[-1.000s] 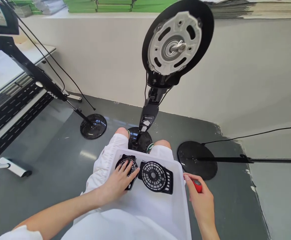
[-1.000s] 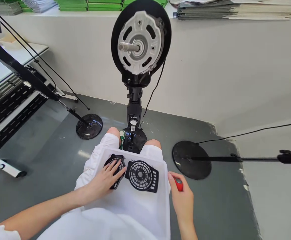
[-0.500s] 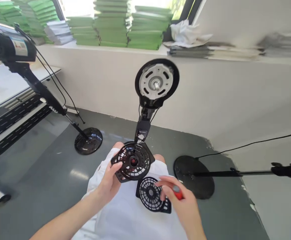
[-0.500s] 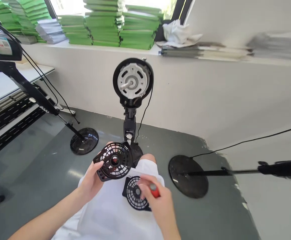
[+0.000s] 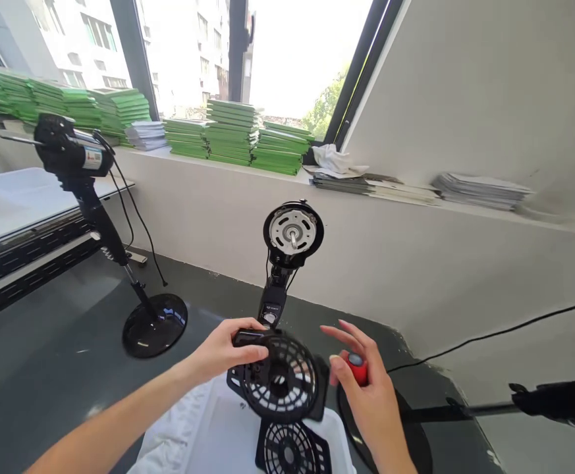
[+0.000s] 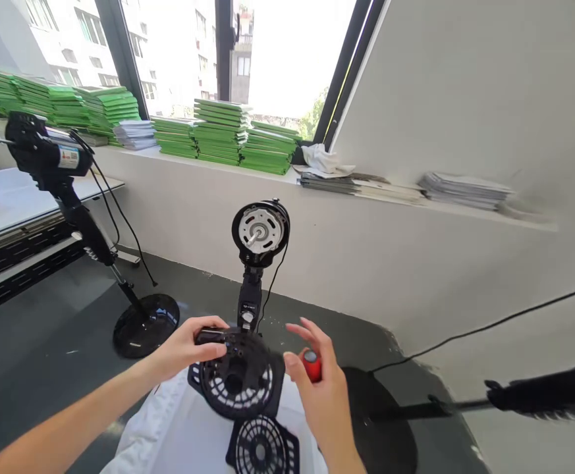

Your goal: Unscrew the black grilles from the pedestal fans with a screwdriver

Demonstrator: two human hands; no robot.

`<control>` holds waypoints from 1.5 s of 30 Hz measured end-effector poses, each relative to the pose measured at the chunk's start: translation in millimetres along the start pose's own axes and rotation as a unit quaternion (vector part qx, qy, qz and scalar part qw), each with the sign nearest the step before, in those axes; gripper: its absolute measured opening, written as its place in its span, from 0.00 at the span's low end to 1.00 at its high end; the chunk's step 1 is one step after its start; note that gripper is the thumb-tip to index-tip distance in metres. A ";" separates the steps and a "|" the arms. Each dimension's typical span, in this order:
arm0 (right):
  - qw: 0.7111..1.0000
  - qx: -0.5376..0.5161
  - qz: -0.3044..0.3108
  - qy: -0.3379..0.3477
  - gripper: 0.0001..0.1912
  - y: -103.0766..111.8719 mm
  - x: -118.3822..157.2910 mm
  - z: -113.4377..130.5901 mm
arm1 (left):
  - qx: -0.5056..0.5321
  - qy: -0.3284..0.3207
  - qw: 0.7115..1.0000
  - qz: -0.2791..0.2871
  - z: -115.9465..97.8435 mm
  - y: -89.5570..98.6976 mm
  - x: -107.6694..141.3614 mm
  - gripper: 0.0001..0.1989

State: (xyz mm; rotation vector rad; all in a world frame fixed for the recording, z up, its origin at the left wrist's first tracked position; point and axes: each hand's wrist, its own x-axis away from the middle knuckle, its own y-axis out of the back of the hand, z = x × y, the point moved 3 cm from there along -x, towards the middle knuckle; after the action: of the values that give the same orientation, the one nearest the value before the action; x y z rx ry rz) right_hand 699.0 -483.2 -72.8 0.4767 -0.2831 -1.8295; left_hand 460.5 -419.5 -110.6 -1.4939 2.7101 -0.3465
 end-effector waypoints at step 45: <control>0.931 0.281 -0.103 0.211 0.39 -4.8 -176.0 105.5 | -0.110 -0.389 0.893 -0.201 -108.2 33.4 -146.6 0.25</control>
State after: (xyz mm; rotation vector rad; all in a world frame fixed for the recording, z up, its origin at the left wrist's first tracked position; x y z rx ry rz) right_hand 690.9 -319.2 50.3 1.3221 -0.4736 -1.7766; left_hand 497.6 -260.0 -24.2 -1.7399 1.8471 0.4841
